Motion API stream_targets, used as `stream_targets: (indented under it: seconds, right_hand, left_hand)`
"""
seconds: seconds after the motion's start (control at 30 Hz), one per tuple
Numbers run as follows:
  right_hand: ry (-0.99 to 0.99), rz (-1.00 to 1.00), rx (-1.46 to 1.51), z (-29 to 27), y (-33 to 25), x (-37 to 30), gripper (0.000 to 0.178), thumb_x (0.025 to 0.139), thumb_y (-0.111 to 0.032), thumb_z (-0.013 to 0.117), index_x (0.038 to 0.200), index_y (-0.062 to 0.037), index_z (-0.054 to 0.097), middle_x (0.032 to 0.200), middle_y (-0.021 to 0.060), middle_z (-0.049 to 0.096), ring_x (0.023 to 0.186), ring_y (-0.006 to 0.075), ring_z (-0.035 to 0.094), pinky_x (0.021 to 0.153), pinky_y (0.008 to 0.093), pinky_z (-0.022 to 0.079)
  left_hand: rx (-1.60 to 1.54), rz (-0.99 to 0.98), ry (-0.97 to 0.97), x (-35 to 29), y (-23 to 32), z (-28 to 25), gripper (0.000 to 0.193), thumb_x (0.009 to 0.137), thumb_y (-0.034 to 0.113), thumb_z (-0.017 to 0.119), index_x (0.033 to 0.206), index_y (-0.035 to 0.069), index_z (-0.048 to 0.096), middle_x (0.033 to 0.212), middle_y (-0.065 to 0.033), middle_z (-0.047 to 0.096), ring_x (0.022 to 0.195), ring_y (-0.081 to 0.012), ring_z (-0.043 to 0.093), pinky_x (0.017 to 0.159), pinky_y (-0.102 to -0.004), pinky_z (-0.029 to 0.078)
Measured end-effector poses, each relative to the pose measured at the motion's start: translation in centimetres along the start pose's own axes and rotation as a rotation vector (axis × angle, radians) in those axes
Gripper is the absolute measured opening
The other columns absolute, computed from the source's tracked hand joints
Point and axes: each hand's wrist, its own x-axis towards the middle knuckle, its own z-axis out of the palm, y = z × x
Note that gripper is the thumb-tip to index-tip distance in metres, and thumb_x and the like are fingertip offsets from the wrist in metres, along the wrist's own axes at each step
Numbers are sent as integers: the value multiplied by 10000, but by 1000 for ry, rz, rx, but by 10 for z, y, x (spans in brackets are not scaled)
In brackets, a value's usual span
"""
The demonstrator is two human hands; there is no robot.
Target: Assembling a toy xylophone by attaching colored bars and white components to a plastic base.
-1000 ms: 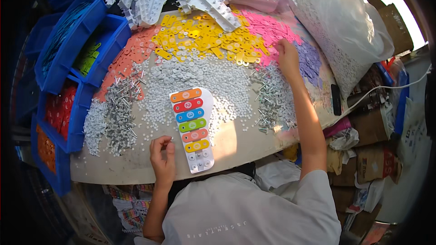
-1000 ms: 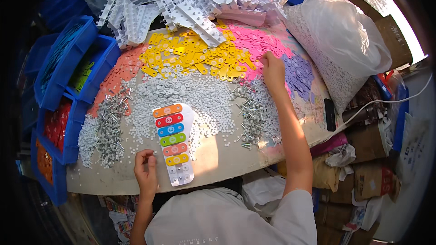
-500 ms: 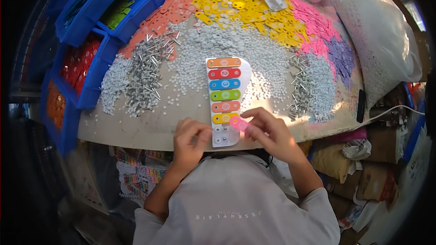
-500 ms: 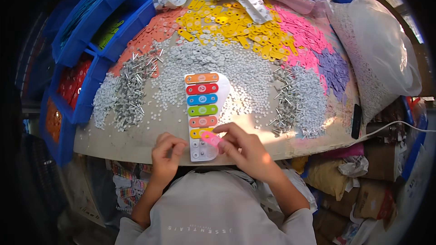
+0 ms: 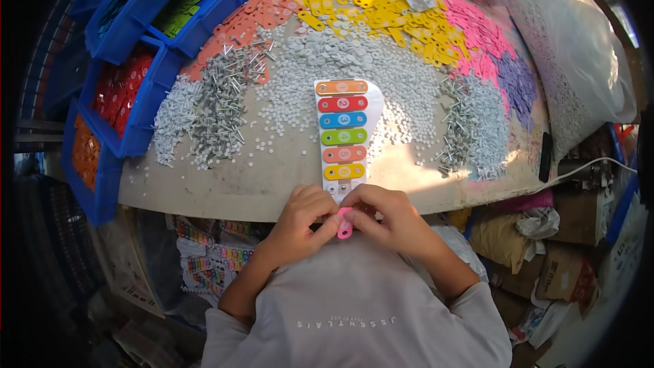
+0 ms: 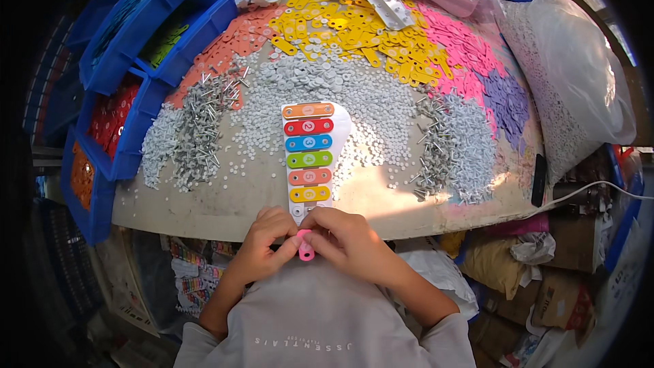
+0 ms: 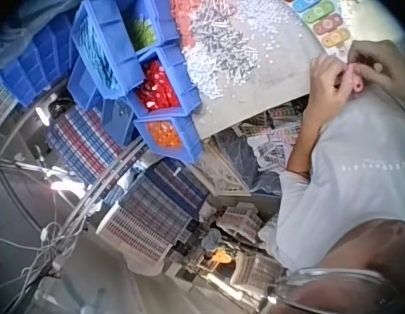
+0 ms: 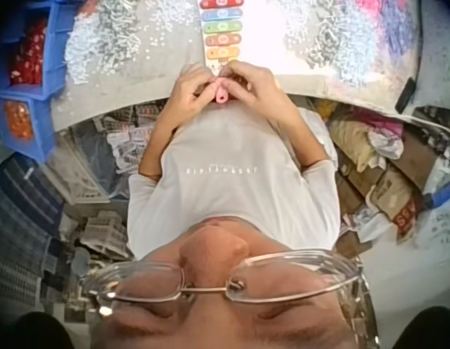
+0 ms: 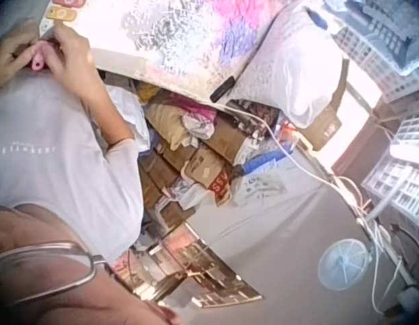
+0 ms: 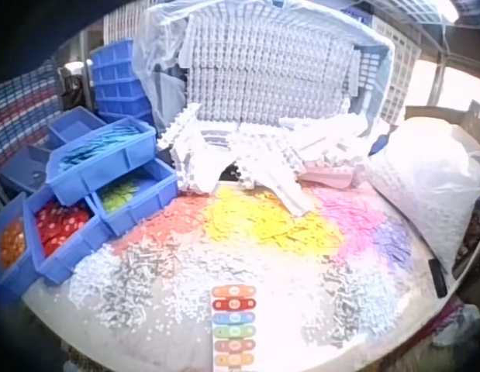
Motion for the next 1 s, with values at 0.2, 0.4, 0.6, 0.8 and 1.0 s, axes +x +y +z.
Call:
stream_targets:
  seconds: [0.2, 0.4, 0.6, 0.8, 1.0]
  right_hand:
    - [248, 81, 98, 8, 10, 4, 141, 966, -54, 640, 1094, 5, 631, 903, 92, 707, 709, 119, 652, 637, 264, 512]
    - [321, 37, -64, 19, 25, 8, 145, 945, -48, 662, 1078, -2, 627, 847, 96, 680, 685, 146, 638, 621, 282, 510]
    - [344, 30, -223, 7, 26, 6, 124, 932, -57, 677, 1030, -13, 616, 801, 116, 647, 688, 216, 639, 610, 323, 501]
    - [264, 92, 17, -4, 48, 10, 197, 942, -123, 712, 973, 4, 564, 746, 117, 658, 679, 193, 659, 617, 330, 502]
    - [366, -47, -52, 6, 63, 4, 200, 925, -117, 716, 981, -10, 556, 783, 134, 641, 693, 268, 652, 635, 374, 511]
  left_hand:
    - [170, -171, 352, 3, -12, 11, 161, 921, 173, 696, 941, 51, 593, 869, -74, 573, 848, -251, 539, 825, -373, 399]
    - [264, -236, 354, 0, -28, 23, 265, 881, 152, 756, 1018, 46, 555, 953, -83, 555, 903, -234, 524, 860, -355, 425]
    - [241, -230, 367, 7, -31, 26, 302, 831, 131, 790, 974, 61, 534, 912, -73, 541, 879, -249, 519, 844, -383, 412]
    - [219, -252, 354, 1, -28, 27, 305, 812, 91, 786, 963, 55, 524, 894, -78, 522, 871, -248, 514, 836, -382, 411]
    - [64, -303, 421, 4, -30, 32, 285, 813, 0, 766, 964, 43, 529, 923, -65, 511, 884, -216, 499, 828, -334, 431]
